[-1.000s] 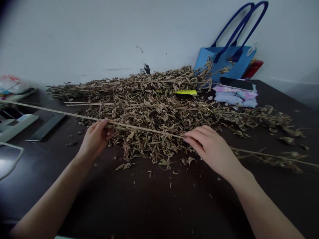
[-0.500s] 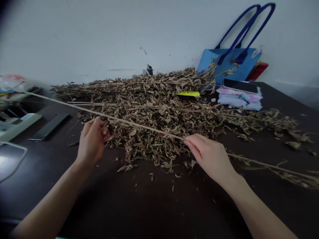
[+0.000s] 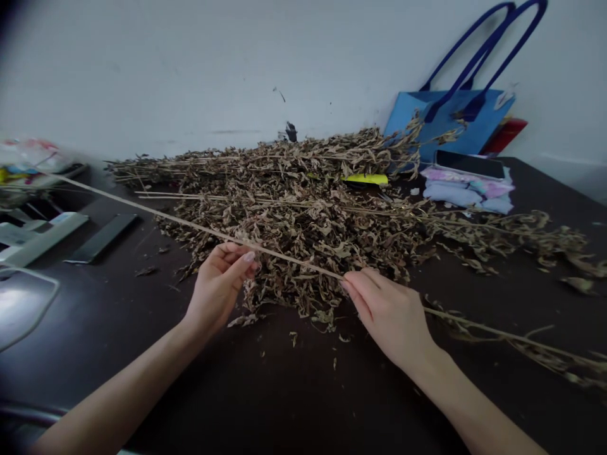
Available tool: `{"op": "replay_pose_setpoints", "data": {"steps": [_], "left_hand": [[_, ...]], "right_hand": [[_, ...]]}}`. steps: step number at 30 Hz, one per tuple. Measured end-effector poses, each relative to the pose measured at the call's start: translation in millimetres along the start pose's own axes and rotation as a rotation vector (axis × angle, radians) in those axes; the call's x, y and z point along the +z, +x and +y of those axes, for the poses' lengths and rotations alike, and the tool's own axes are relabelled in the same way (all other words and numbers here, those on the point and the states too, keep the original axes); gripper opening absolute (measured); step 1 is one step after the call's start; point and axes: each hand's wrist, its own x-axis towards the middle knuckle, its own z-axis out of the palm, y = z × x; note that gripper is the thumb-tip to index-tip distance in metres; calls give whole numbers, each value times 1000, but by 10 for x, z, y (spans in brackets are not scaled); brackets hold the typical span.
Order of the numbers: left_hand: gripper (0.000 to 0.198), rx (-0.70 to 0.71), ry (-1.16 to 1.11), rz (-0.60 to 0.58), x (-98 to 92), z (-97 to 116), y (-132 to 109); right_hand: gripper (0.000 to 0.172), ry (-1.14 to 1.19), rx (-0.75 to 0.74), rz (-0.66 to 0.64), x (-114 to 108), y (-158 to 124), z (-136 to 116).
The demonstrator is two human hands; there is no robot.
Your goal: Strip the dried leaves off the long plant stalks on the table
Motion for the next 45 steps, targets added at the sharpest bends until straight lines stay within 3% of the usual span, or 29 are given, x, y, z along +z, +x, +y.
{"op": "replay_pose_setpoints", "data": {"steps": [3, 9, 20, 27, 34, 39, 45], "left_hand": [[33, -24, -49, 14, -4, -31, 33], [39, 82, -23, 35, -7, -87, 60], [34, 216, 217, -82, -79, -45, 116], [20, 130, 199, -115, -76, -62, 86], [20, 1, 137, -293, 36, -105, 3], [10, 84, 273, -280, 84, -92, -25], [15, 150, 352, -268, 54, -116, -11]], "right_hand": [[9, 7, -12, -1, 19, -2, -33], [8, 19, -13, -2, 20, 5, -78], [9, 36, -28, 22, -7, 12, -63], [10, 30, -35, 26, -18, 8, -75], [11, 37, -48, 2, -18, 11, -143], [10, 38, -67, 16, -26, 10, -155], [8, 40, -67, 26, -27, 28, -163]]}}
